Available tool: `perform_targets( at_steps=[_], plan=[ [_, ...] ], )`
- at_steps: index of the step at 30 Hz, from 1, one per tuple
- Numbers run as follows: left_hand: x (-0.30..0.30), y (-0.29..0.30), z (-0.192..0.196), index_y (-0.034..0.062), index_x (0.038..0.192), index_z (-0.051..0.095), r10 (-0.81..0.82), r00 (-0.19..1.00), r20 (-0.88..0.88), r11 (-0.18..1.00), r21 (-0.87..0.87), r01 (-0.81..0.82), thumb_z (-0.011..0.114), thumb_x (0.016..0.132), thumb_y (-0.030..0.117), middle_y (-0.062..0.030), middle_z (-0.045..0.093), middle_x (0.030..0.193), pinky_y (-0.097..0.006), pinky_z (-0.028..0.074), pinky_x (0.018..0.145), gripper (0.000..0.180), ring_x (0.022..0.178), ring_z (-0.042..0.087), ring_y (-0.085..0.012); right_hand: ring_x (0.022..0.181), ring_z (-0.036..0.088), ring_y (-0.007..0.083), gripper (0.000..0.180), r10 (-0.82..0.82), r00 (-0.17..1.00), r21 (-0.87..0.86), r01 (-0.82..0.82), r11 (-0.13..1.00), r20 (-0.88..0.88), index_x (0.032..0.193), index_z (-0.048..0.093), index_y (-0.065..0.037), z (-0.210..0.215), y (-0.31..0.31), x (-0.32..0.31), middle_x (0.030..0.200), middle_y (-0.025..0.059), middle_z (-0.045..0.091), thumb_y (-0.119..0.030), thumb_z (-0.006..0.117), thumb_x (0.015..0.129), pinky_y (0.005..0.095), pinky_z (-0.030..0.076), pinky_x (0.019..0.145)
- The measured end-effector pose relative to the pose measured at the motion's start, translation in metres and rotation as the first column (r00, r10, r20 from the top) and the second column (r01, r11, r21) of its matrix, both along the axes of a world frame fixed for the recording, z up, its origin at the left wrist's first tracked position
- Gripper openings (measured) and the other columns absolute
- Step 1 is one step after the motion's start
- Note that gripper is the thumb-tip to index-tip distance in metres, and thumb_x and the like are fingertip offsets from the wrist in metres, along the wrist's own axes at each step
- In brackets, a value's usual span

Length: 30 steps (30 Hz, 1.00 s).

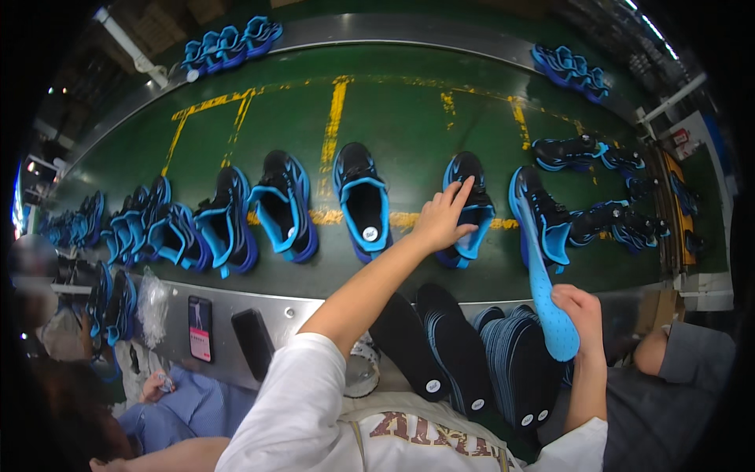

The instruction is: The person inserts insoles into sneakers by hand along an assembly line, pushing each insole into the interior of a shoe.

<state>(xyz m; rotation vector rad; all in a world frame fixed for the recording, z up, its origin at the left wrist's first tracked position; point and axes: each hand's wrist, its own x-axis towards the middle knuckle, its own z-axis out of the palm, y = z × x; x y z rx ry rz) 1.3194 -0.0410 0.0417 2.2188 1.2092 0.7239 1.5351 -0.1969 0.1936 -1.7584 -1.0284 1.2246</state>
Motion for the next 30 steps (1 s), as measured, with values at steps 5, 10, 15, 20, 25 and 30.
perform_targets(
  at_steps=[5,10,15,20,25,30],
  plan=[
    [0.027,0.035,0.021,0.0111,0.127,0.034,0.123,0.992,-0.039,0.98,-0.151,-0.127,0.049,0.084,0.034,-0.0178,0.06,0.092,-0.045,0.045,0.069,0.051,0.084,0.057,-0.0363,0.059,0.058,0.0116,0.014,0.018,0.977,-0.207,-0.063,0.976,-0.213,0.081,0.064,0.005,0.002,0.042,-0.001,0.071,0.0073,0.062,-0.007,0.064,0.074,0.0218,0.045,0.054],
    [0.03,0.045,0.03,0.0068,0.092,0.054,0.328,0.942,-0.066,0.925,-0.178,-0.334,0.048,0.084,0.037,-0.0218,0.06,0.075,-0.048,0.044,0.064,0.032,0.075,0.058,-0.0392,0.058,0.06,0.013,0.02,0.139,0.971,-0.315,-0.196,0.929,-0.194,0.081,0.064,0.005,-0.014,0.083,-0.012,0.069,0.0094,0.063,-0.01,0.069,0.07,0.0238,0.046,0.052],
    [0.015,0.035,0.012,0.0015,0.083,0.055,0.599,0.773,0.21,0.796,-0.266,-0.545,0.054,0.081,0.035,-0.0212,0.059,0.069,-0.044,0.044,0.06,0.034,0.069,0.057,-0.0391,0.056,0.059,0.0137,0.018,0.215,0.954,-0.426,-0.287,0.858,-0.209,0.078,0.064,0.005,-0.019,0.114,-0.04,0.066,0.0092,0.062,-0.008,0.07,0.068,0.0253,0.046,0.049],
    [-0.015,0.041,-0.026,-0.0001,0.08,0.058,0.408,0.822,0.399,0.905,-0.297,-0.305,0.058,0.08,0.029,-0.0117,0.056,0.06,-0.033,0.043,0.052,0.029,0.056,0.055,-0.018,0.051,0.055,0.015,0.015,0.396,0.918,-0.294,-0.383,0.876,-0.014,0.071,0.065,0.005,-0.064,0.13,-0.045,0.061,0.0075,0.061,-0.009,0.067,0.068,0.0283,0.043,0.048],
    [-0.009,0.042,-0.026,-0.0012,0.069,0.056,0.163,0.88,0.445,0.938,-0.348,0.003,0.06,0.079,0.032,-0.0121,0.052,0.056,-0.034,0.041,0.05,0.035,0.054,0.049,-0.0143,0.074,0.053,0.0345,0.01,0.473,0.403,0.058,-0.805,0.59,0.783,0.067,0.056,0.005,-0.122,0.104,-0.052,0.075,0.0184,0.052,-0.005,0.058,0.071,0.0387,0.044,0.068],
    [-0.007,0.038,-0.013,0.001,0.074,0.057,0.138,0.924,0.357,0.942,-0.336,-0.011,0.057,0.078,0.036,-0.0178,0.057,0.07,-0.039,0.042,0.06,0.035,0.066,0.056,-0.0316,0.081,0.052,0.0368,0.015,0.309,0.343,0.073,-0.765,0.639,0.887,0.073,0.055,0.006,-0.139,0.108,-0.051,0.088,0.0215,0.05,-0.007,0.06,0.072,0.0402,0.043,0.074]
  ],
)
